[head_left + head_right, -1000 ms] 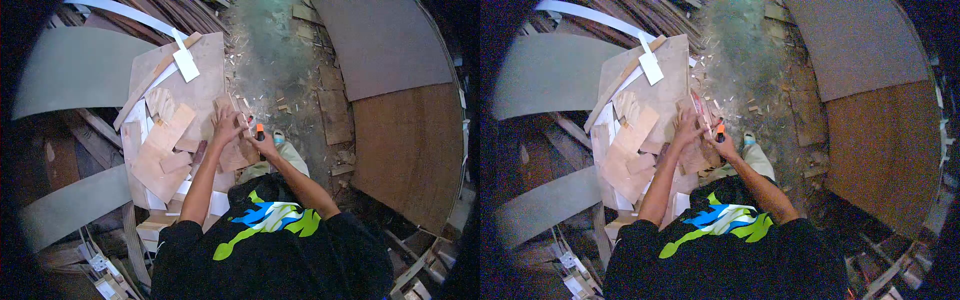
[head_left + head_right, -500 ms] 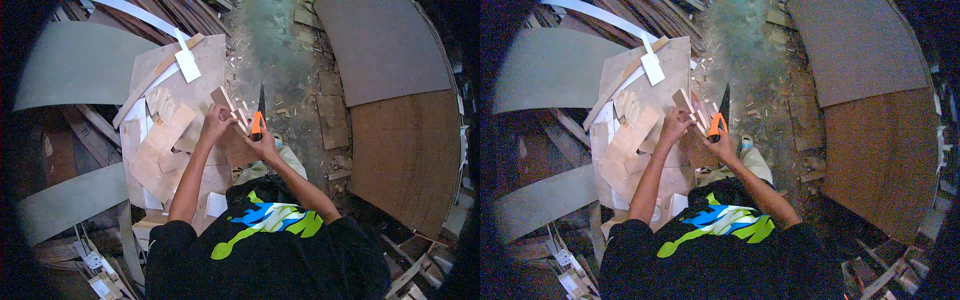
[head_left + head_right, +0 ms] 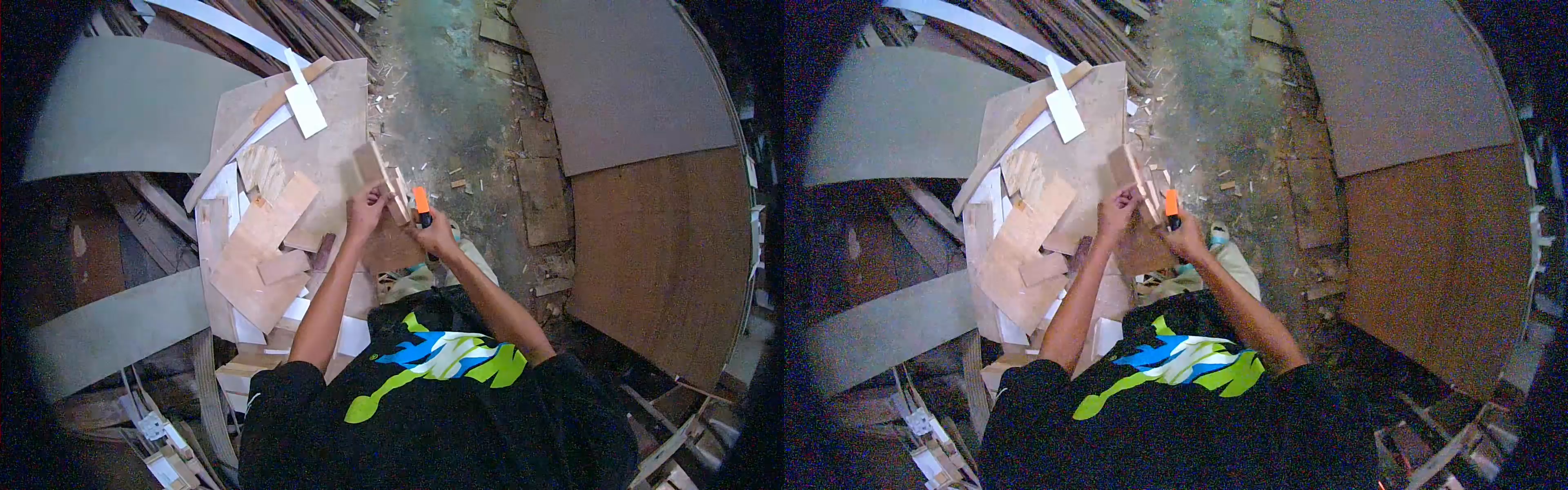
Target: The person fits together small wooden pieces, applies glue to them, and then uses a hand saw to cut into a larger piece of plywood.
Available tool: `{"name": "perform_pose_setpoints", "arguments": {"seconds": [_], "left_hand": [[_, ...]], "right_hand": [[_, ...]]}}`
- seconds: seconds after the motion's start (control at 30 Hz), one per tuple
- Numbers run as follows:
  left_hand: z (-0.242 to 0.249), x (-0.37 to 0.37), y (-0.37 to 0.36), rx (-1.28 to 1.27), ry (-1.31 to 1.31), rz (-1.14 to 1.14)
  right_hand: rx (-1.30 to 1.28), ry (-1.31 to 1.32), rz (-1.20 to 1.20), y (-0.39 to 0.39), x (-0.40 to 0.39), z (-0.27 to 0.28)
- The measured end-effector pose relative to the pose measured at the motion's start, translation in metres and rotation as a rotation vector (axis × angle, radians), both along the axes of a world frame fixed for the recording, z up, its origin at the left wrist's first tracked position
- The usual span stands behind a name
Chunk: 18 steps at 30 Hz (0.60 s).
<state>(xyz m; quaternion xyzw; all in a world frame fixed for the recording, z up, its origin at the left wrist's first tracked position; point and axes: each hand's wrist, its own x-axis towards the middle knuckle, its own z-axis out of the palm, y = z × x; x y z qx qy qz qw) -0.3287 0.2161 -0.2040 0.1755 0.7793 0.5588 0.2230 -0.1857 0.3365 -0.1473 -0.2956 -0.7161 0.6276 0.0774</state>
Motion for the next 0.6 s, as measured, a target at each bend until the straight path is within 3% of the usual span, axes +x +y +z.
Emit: {"name": "perform_pose_setpoints", "arguments": {"seconds": [0.1,0.2,0.3,0.4,0.6], "left_hand": [[0.022,0.001,-0.001,-0.055,0.019,-0.03],[0.038,0.001,-0.003,0.033,-0.029,-0.006],[0.066,0.003,-0.007,0.04,-0.032,-0.008],[0.078,0.008,-0.011,0.036,-0.032,0.049],[0.083,0.012,-0.024,0.069,0.048,0.073]], "right_hand": [[0.121,-0.002,0.072,0.003,-0.001,-0.033],[0.039,0.056,0.04,-0.004,0.001,-0.031],[0.232,0.126,0.155,-0.004,0.005,-0.044],[0.321,-0.085,0.179,-0.014,0.003,0.008],[0.185,-0.027,0.206,-0.025,0.003,0.035]]}}
